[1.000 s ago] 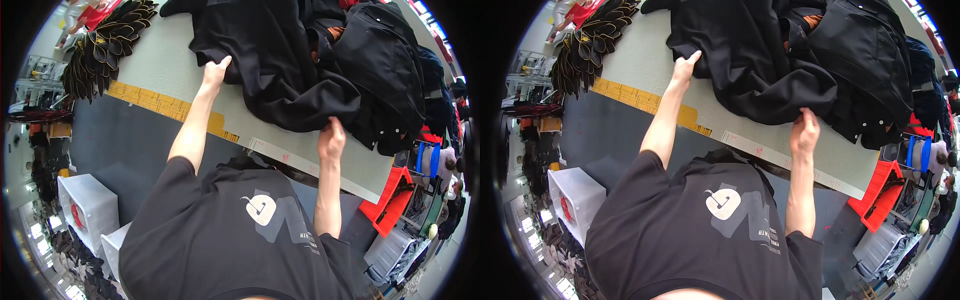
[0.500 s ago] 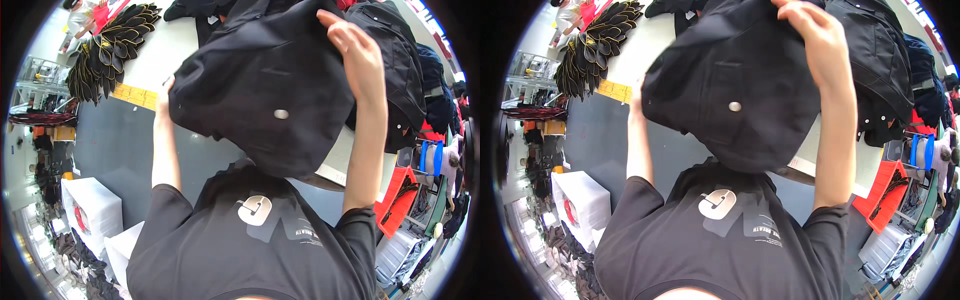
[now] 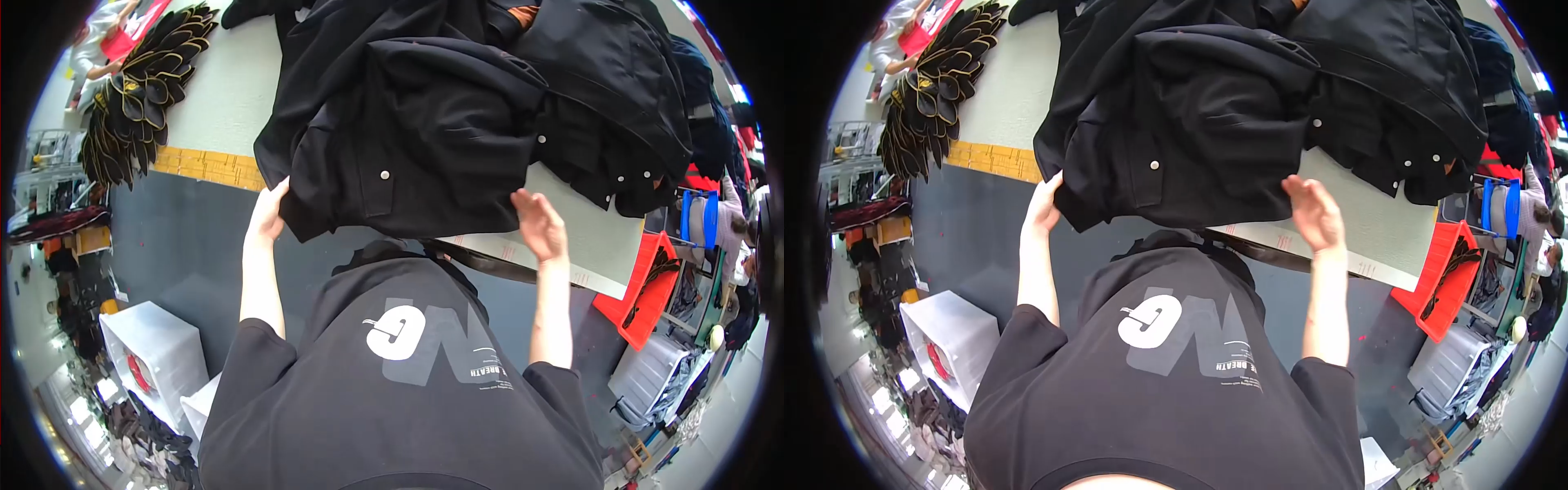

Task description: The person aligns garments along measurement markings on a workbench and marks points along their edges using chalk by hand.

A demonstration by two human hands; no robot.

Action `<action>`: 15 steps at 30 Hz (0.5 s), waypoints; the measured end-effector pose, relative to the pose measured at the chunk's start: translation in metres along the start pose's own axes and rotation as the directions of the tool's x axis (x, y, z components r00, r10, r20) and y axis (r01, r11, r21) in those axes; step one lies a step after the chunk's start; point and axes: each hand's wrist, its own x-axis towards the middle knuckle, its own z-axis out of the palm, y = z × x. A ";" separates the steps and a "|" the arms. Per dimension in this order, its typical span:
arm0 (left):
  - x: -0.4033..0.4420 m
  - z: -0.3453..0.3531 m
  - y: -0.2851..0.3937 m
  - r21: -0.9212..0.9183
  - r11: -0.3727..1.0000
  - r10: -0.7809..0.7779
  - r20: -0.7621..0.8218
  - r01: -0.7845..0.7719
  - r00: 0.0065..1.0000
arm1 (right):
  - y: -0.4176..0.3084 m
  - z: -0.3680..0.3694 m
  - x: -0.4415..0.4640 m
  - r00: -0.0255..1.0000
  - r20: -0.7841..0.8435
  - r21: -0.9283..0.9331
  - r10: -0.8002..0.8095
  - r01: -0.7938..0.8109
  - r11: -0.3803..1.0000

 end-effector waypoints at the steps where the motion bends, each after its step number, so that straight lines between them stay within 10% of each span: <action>1: -0.005 0.006 0.005 -0.001 1.000 0.006 0.008 -0.006 1.000 | 0.012 0.005 0.000 1.000 0.020 0.094 -0.001 -0.001 0.996; 6: -0.034 0.033 0.076 -0.172 0.977 0.106 -0.105 -0.124 0.989 | 0.054 0.024 -0.003 0.953 -0.265 0.369 -0.144 0.238 0.899; 9: -0.038 0.037 0.105 -0.158 0.958 0.218 -0.141 -0.239 0.966 | 0.027 0.029 0.008 0.748 -0.588 0.108 -0.308 0.450 0.887; 11: -0.052 0.055 0.129 -0.064 0.935 0.340 -0.110 -0.348 0.934 | -0.032 0.074 -0.003 0.633 -0.428 -0.370 -0.645 0.529 0.764; 15: -0.079 0.106 0.156 -0.040 0.826 0.559 -0.064 -0.562 0.827 | -0.154 0.145 -0.096 0.251 0.095 -0.884 -0.963 0.466 0.034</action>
